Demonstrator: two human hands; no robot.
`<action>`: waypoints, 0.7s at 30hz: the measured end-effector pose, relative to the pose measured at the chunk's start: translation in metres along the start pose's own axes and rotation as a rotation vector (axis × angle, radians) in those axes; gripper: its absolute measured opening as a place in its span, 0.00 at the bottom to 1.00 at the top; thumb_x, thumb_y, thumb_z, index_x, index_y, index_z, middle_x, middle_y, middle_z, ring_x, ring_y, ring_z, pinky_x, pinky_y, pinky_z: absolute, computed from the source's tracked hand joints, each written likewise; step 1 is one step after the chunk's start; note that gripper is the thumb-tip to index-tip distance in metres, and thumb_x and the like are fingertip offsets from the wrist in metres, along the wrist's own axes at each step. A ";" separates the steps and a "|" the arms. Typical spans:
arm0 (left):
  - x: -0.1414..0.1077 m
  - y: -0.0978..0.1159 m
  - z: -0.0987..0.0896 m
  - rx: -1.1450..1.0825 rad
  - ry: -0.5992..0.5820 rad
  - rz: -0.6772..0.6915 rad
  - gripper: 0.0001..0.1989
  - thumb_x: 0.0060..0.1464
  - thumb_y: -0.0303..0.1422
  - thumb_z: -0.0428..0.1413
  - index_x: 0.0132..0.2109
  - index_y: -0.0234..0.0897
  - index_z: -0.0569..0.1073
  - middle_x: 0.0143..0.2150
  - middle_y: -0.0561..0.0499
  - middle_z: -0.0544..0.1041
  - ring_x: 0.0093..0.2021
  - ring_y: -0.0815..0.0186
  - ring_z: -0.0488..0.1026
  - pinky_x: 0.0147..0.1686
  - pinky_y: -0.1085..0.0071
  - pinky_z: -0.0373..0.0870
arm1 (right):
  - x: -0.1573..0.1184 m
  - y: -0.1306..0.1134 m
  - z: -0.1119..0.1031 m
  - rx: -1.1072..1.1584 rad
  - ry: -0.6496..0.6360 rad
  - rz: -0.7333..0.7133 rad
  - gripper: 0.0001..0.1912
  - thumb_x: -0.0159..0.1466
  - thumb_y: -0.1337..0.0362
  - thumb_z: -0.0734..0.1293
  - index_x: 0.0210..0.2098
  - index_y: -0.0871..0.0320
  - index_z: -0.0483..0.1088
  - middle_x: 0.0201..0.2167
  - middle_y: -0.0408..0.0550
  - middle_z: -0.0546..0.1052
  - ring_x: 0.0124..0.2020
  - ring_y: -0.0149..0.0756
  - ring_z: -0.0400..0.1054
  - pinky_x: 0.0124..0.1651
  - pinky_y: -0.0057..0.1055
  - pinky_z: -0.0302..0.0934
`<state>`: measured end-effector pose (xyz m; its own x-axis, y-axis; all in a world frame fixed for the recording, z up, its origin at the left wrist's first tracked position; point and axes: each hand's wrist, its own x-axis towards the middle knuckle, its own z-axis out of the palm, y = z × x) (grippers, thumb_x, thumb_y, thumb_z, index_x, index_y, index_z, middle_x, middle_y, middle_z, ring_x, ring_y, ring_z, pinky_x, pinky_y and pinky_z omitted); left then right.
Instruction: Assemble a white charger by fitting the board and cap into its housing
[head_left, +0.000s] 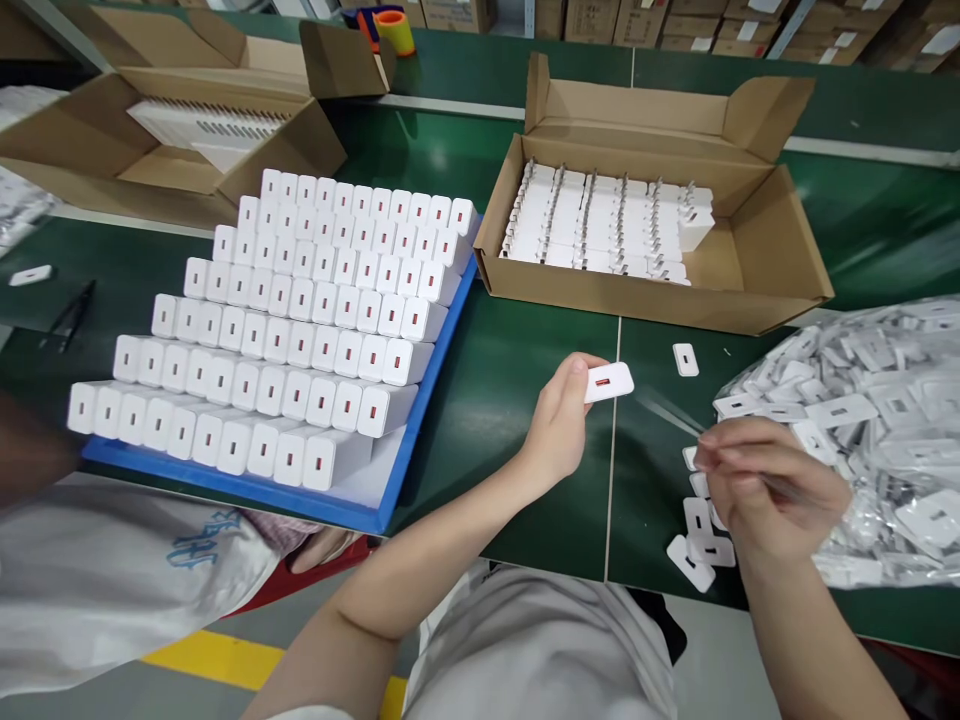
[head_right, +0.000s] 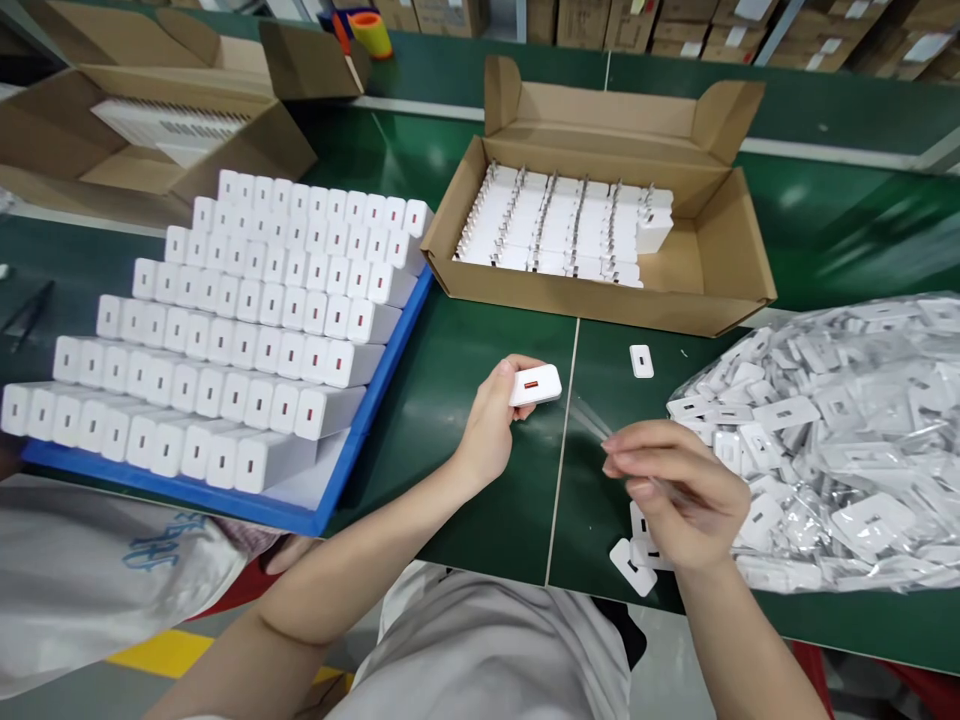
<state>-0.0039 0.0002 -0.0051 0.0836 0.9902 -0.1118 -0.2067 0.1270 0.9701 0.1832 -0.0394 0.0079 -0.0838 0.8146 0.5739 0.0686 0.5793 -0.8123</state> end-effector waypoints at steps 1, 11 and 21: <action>-0.001 -0.001 0.000 0.022 -0.012 0.007 0.23 0.68 0.47 0.39 0.41 0.36 0.71 0.35 0.51 0.71 0.34 0.69 0.67 0.32 0.74 0.60 | -0.001 0.001 0.001 0.076 -0.002 0.019 0.11 0.67 0.68 0.67 0.47 0.53 0.78 0.39 0.49 0.77 0.32 0.35 0.71 0.26 0.31 0.69; -0.005 -0.004 0.003 0.094 -0.075 0.011 0.23 0.69 0.45 0.38 0.42 0.36 0.71 0.34 0.51 0.71 0.35 0.69 0.67 0.35 0.73 0.60 | -0.005 0.009 0.008 0.126 -0.005 0.066 0.13 0.69 0.69 0.63 0.49 0.55 0.77 0.42 0.52 0.78 0.34 0.38 0.74 0.27 0.33 0.70; -0.005 -0.002 0.003 0.091 -0.079 -0.003 0.23 0.69 0.45 0.37 0.42 0.36 0.71 0.34 0.51 0.71 0.35 0.69 0.66 0.35 0.73 0.60 | -0.003 0.013 0.006 0.104 0.013 0.048 0.13 0.69 0.67 0.63 0.48 0.53 0.77 0.40 0.51 0.78 0.31 0.37 0.73 0.25 0.35 0.70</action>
<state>-0.0006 -0.0057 -0.0061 0.1612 0.9817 -0.1012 -0.1173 0.1209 0.9857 0.1780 -0.0351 -0.0049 -0.0704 0.8422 0.5345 -0.0309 0.5337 -0.8451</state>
